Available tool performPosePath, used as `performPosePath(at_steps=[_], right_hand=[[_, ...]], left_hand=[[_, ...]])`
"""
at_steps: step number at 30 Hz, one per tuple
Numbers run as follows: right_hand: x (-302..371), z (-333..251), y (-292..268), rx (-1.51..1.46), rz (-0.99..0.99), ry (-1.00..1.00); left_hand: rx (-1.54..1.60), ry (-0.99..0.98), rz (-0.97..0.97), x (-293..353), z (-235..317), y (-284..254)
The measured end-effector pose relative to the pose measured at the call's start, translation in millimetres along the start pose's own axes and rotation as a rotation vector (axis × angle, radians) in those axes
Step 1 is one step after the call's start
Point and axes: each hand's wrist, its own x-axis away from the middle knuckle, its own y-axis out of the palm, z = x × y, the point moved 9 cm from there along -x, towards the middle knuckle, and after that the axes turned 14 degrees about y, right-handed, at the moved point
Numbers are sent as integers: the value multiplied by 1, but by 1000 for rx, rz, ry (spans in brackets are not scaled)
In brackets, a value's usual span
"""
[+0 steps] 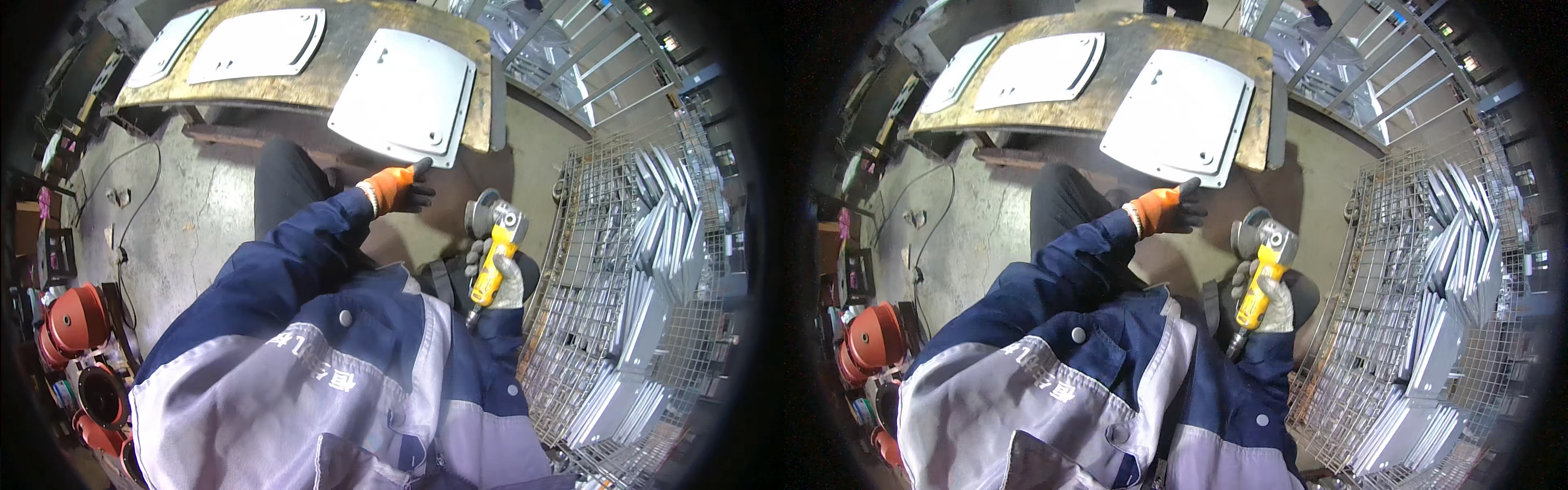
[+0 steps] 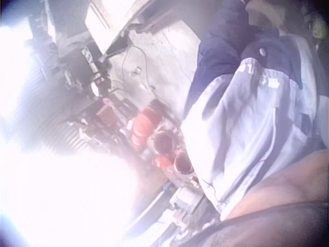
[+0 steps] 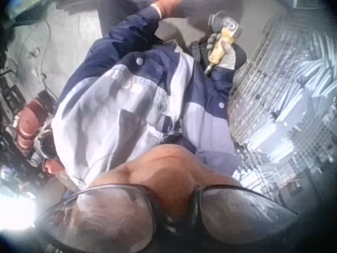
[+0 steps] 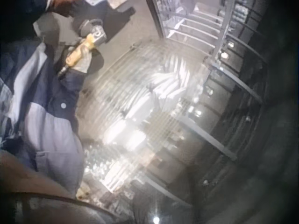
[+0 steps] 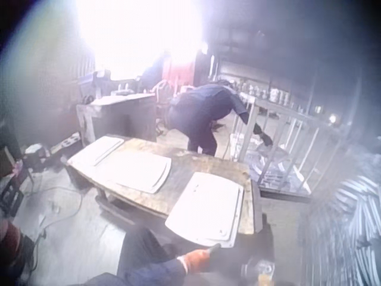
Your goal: The person sits on the floor and uses a handheld angle grinder to smooth the edges of metal plates. They repeatedly pick up plates from a wire basket, grind the edges, and place the finished plates back into the basket.
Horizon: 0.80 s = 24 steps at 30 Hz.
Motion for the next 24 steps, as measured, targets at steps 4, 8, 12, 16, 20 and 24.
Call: performPosePath(at_steps=[4,8,12,16,20,24], right_hand=[[-29,2,43,152,57,91],[-77,14,80,453,79,179],[-127,25,111,688,145,145],[-168,33,136,764,149,191],[-201,38,144,879,268,198],[-217,48,153,854,198,241]], left_hand=[[-55,222,-643,92,4,60],[80,62,-450,133,9,63],[-158,375,-251,143,50,37],[16,432,-60,138,57,6],[51,483,94,127,61,-19],[81,512,171,123,66,-35]])
